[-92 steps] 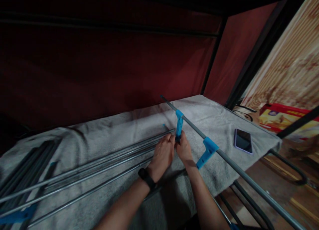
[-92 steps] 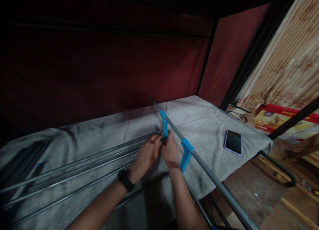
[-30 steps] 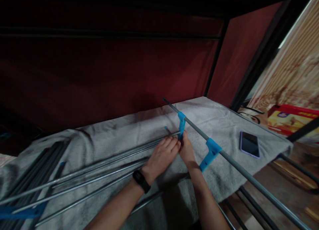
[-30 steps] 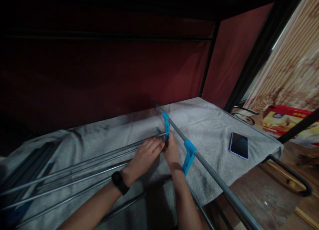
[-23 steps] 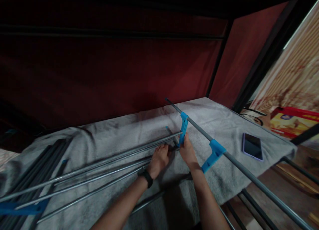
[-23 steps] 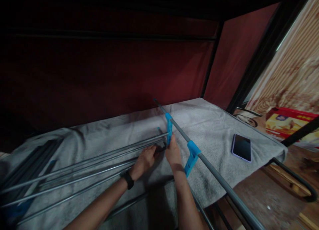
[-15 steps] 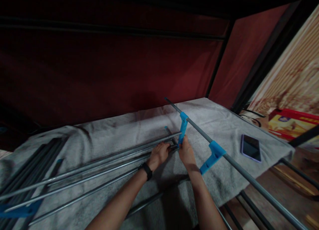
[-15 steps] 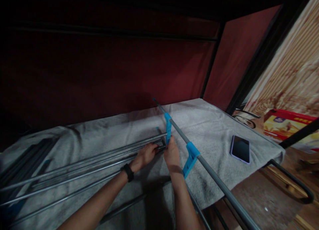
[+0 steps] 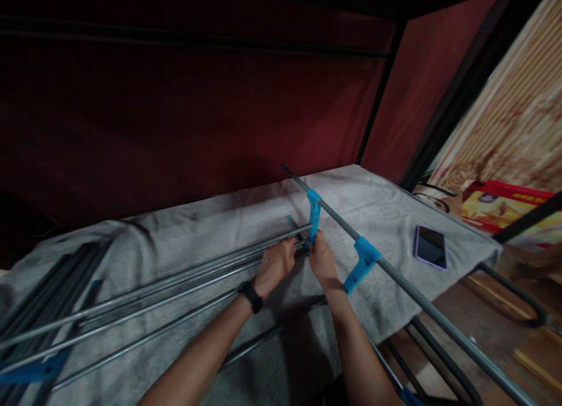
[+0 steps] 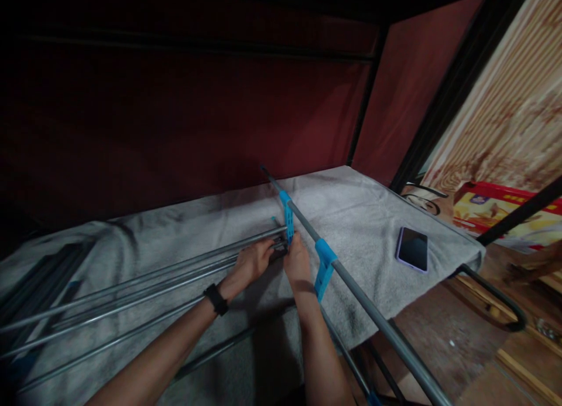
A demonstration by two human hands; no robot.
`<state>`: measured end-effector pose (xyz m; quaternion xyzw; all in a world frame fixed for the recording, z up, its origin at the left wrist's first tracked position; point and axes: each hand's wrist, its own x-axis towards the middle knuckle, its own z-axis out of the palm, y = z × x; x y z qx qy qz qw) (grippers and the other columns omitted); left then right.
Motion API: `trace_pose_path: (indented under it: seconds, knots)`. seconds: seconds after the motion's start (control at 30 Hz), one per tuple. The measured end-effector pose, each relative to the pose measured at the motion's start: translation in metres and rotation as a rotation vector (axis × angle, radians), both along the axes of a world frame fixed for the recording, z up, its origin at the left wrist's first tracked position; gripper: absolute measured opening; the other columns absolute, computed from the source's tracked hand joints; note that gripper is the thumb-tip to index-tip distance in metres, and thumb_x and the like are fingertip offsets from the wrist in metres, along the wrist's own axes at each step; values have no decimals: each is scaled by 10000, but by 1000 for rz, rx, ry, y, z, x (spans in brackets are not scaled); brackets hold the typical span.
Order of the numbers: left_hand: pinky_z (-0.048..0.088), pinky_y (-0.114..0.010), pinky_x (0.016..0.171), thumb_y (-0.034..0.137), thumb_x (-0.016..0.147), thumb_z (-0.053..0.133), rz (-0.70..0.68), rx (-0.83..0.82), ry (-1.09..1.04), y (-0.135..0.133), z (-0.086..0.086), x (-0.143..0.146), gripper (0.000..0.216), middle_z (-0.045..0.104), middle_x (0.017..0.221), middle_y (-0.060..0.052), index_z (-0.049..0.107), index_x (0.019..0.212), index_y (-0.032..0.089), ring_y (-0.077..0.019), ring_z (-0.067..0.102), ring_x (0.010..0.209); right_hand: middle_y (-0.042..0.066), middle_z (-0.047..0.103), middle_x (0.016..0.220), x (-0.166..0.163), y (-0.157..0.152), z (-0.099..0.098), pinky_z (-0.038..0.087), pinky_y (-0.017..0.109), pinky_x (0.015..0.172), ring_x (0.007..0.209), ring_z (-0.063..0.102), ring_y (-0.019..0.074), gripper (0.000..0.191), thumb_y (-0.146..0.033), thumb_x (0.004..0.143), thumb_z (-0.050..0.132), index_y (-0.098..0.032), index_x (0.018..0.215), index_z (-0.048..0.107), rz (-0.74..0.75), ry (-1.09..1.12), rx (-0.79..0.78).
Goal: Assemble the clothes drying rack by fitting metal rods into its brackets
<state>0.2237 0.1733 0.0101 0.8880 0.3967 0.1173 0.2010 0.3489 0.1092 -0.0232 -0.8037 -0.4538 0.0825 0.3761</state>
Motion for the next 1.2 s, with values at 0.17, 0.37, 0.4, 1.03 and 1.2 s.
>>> trace_pose_path:
  seconds: [0.17, 0.37, 0.4, 1.03, 1.2]
  knots:
    - [500, -384, 881, 259, 977, 467, 20, 16, -9, -2, -1, 0, 308, 731, 1132, -130, 683, 1192, 212, -293, 687, 1051, 96, 704, 909, 0, -2, 3, 491, 298, 767, 863, 680, 219, 455, 3, 812, 382, -126, 1232, 499, 13, 0, -6]
    - [499, -358, 862, 252, 976, 460, -44, 36, -18, 0, -4, 0, 300, 739, 1089, -117, 686, 1169, 213, -270, 694, 1007, 103, 709, 896, -2, -3, 6, 486, 302, 739, 850, 686, 228, 432, -8, 835, 379, -117, 1239, 485, -2, -15, -43]
    - [501, -358, 857, 254, 977, 459, -45, 41, -16, 1, -4, 0, 297, 739, 1084, -119, 688, 1161, 210, -271, 695, 1001, 99, 709, 890, -2, -3, 6, 486, 300, 741, 850, 688, 228, 432, -7, 834, 380, -120, 1238, 484, 1, -17, -43]
    - [402, -488, 1154, -9, 879, 414, -59, 312, -55, -84, -42, -117, 543, 533, 1444, -105, 576, 1343, 220, -252, 465, 1370, 153, 617, 1217, 8, -6, -13, 492, 409, 964, 1104, 606, 263, 617, -153, 741, 451, -151, 1358, 455, -66, 159, 180]
    - [468, -417, 1073, 108, 950, 448, 197, 167, -92, -93, -54, -152, 372, 634, 1298, -90, 649, 1245, 210, -218, 577, 1205, 182, 568, 1159, 6, -22, -4, 431, 528, 1000, 1157, 529, 340, 467, -274, 769, 492, -141, 1216, 521, -128, -98, 354]
